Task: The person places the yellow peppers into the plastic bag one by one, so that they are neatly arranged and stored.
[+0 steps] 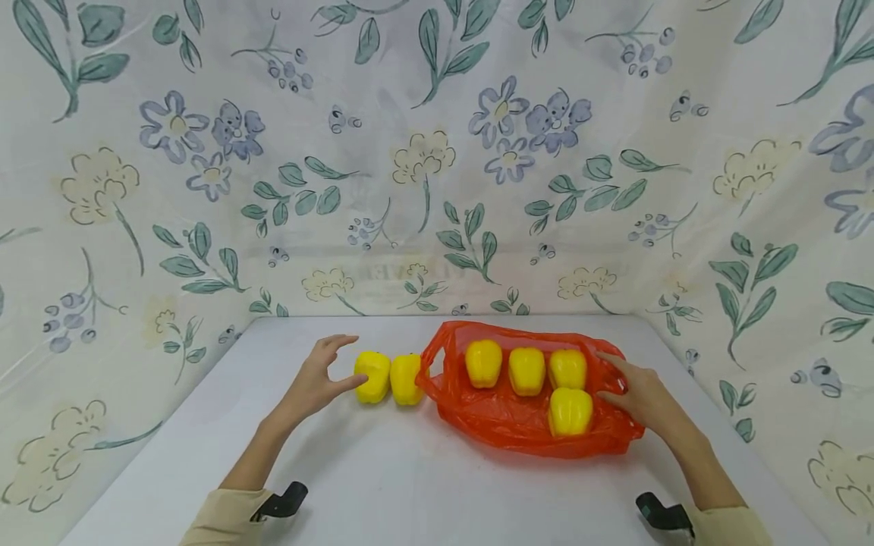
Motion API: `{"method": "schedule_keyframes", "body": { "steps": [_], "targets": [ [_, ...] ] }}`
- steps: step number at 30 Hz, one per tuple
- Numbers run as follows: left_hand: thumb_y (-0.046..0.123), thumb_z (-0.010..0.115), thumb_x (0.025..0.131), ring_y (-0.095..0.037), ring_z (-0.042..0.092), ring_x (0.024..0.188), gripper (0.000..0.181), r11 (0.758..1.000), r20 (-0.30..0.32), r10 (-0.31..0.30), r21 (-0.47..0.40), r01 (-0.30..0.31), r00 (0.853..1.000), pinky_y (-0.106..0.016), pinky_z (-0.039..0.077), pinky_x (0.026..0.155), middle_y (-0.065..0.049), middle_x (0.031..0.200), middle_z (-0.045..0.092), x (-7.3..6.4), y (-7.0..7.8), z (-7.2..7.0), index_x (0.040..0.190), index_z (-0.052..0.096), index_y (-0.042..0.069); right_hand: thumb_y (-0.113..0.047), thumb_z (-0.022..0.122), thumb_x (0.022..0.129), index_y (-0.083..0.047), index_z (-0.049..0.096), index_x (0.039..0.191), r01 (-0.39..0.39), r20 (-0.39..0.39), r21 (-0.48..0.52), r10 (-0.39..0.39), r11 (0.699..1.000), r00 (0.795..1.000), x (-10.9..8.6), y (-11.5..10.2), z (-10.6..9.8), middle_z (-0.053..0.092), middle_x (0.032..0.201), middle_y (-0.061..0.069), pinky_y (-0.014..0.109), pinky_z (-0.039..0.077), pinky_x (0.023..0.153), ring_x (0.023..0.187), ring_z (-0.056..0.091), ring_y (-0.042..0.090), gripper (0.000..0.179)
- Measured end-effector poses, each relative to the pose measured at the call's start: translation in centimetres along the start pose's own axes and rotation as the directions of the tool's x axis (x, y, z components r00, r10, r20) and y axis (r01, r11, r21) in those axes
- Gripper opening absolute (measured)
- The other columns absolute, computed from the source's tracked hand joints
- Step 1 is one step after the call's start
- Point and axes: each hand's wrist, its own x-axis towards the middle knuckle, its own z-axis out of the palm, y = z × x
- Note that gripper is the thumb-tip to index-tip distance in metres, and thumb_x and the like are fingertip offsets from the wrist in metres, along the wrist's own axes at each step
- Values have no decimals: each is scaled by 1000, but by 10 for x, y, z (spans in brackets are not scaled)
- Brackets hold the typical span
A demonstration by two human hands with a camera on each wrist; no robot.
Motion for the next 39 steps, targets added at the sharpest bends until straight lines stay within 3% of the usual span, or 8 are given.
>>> {"method": "schedule_keyframes", "body": {
  "steps": [7, 22, 30, 39],
  "targets": [
    [30, 83, 78, -44, 34, 139, 94, 995, 125, -90, -33, 94, 988, -60, 38, 109, -25, 154, 29, 0, -18, 4, 153, 30, 11, -15, 76, 84, -9, 41, 146, 10, -5, -4, -10, 1000, 1000, 1, 0, -4, 54, 131, 31, 46, 61, 76, 110, 57, 44, 72],
    [27, 83, 79, -51, 36, 138, 100, 978, 271, -153, -97, 185, 951, -56, 39, 110, -27, 157, 22, 8, -33, 18, 157, 21, 16, -14, 77, 83, -9, 41, 147, 9, -3, 10, -9, 1000, 1000, -2, -2, -2, 56, 130, 30, 43, 61, 74, 107, 58, 41, 73],
    [28, 81, 81, -45, 45, 134, 91, 982, 299, -125, -100, 162, 946, -52, 44, 107, -20, 157, 31, 8, -32, 23, 154, 29, 13, -14, 77, 83, -8, 43, 145, 26, -18, 4, -26, 1000, 1000, -3, 0, -2, 57, 128, 30, 44, 61, 73, 105, 59, 40, 71],
    [22, 83, 78, -46, 47, 132, 95, 981, 295, -125, -104, 162, 947, -51, 45, 106, -18, 159, 28, 6, -34, 26, 155, 26, 15, -13, 77, 83, -7, 42, 146, 31, -19, 8, -31, 999, 999, -4, -1, -1, 56, 129, 31, 45, 61, 75, 106, 59, 42, 72]
  ]
}}
